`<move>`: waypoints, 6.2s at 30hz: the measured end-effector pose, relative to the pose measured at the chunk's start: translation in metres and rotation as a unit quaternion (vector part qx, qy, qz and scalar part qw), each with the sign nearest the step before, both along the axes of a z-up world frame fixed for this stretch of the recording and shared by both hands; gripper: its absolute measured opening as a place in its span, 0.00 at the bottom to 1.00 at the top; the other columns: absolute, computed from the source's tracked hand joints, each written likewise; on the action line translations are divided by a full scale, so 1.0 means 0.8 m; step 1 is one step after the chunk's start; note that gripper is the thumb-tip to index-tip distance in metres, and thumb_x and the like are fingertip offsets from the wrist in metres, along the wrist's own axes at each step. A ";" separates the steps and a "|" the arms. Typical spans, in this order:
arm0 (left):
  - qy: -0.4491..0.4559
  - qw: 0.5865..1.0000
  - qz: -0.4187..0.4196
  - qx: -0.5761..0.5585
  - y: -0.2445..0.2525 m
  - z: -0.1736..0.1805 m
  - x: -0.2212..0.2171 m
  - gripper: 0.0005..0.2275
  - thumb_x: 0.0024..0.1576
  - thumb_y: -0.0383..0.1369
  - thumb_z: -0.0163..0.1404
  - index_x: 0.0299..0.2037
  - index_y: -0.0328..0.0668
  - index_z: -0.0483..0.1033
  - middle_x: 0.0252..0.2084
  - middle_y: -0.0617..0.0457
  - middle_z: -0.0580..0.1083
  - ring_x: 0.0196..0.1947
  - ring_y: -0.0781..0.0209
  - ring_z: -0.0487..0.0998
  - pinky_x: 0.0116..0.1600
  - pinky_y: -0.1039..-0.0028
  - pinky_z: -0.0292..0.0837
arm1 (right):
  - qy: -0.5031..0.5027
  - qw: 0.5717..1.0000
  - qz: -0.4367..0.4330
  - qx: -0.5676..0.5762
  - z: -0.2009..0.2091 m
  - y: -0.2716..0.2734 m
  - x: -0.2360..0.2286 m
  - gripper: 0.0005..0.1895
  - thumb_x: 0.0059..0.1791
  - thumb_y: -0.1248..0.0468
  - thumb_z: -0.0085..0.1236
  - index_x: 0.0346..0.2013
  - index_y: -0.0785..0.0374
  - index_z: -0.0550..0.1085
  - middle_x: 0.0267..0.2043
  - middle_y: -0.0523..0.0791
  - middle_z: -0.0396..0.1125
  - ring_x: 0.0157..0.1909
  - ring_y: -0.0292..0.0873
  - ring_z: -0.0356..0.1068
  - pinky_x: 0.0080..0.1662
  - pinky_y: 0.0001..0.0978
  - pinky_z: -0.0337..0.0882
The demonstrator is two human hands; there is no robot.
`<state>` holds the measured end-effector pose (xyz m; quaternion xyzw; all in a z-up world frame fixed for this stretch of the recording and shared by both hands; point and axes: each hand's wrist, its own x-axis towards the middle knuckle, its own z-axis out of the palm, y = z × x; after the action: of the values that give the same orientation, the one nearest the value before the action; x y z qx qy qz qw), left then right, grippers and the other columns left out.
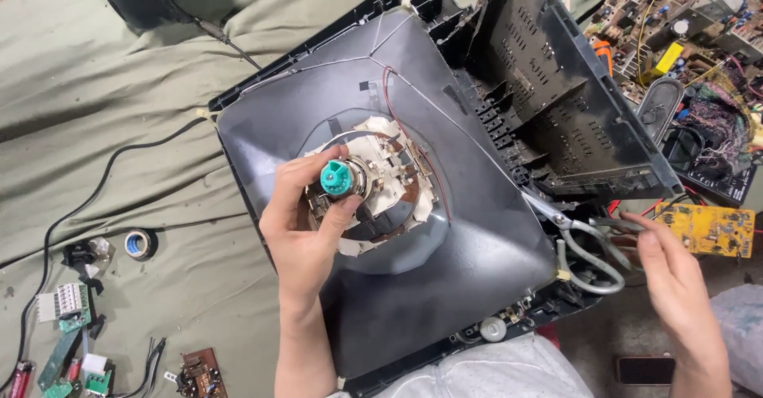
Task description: Disassembling a CRT television by unscrewing components, cutting wire ties, and removing the deflection yoke.
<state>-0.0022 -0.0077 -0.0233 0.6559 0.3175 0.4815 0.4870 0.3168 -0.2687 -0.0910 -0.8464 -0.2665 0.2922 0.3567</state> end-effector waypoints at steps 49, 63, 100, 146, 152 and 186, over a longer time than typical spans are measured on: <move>-0.152 0.985 0.029 0.073 0.015 -0.068 -0.012 0.16 0.51 0.31 0.67 0.46 0.32 0.79 0.50 0.42 0.79 0.62 0.44 0.73 0.69 0.53 0.65 | 0.035 0.850 0.218 0.478 0.079 0.304 -0.221 0.20 0.57 0.55 0.48 0.38 0.68 0.80 0.40 0.52 0.78 0.50 0.53 0.76 0.57 0.46 0.71; -0.111 0.976 -0.187 0.030 0.045 -0.014 -0.017 0.39 0.52 0.26 0.56 0.74 0.29 0.49 0.65 0.34 0.68 0.70 0.41 0.66 0.73 0.49 0.58 | -0.008 0.818 0.305 0.488 0.063 0.291 -0.207 0.41 0.46 0.43 0.61 0.61 0.71 0.66 0.62 0.56 0.61 0.69 0.57 0.57 0.69 0.51 0.54; -0.233 0.968 -0.027 -0.087 0.046 -0.067 -0.006 0.25 0.47 0.41 0.69 0.46 0.34 0.71 0.39 0.46 0.80 0.54 0.56 0.80 0.74 0.53 0.61 | -0.249 0.776 0.242 0.527 0.075 0.291 -0.217 0.22 0.58 0.58 0.45 0.49 0.75 0.78 0.48 0.55 0.75 0.53 0.61 0.75 0.54 0.52 0.72; -0.040 0.980 0.070 0.180 0.029 -0.033 -0.021 0.35 0.48 0.39 0.67 0.64 0.32 0.67 0.47 0.45 0.82 0.57 0.48 0.79 0.76 0.46 0.56 | -0.053 0.808 0.379 0.448 0.080 0.293 -0.185 0.30 0.55 0.49 0.48 0.61 0.71 0.70 0.59 0.53 0.71 0.75 0.65 0.54 0.73 0.61 0.45; 0.005 0.964 0.120 0.238 0.023 -0.027 -0.017 0.34 0.51 0.43 0.64 0.64 0.30 0.66 0.46 0.47 0.82 0.55 0.45 0.79 0.75 0.40 0.57 | -0.027 0.820 0.345 0.456 0.075 0.295 -0.187 0.31 0.51 0.48 0.55 0.57 0.72 0.73 0.55 0.55 0.73 0.70 0.66 0.61 0.72 0.62 0.52; -0.208 0.975 0.005 0.082 0.040 -0.066 -0.019 0.25 0.58 0.31 0.59 0.58 0.30 0.57 0.38 0.41 0.81 0.47 0.44 0.82 0.62 0.51 0.71 | 0.035 0.793 0.370 0.482 0.080 0.299 -0.187 0.28 0.53 0.54 0.54 0.58 0.76 0.71 0.59 0.58 0.71 0.70 0.67 0.62 0.71 0.66 0.52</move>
<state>-0.0175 0.0242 -0.0764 0.5779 0.1720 0.6341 0.4841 0.1672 -0.0297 -0.0267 -0.3908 -0.6534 0.2650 0.5917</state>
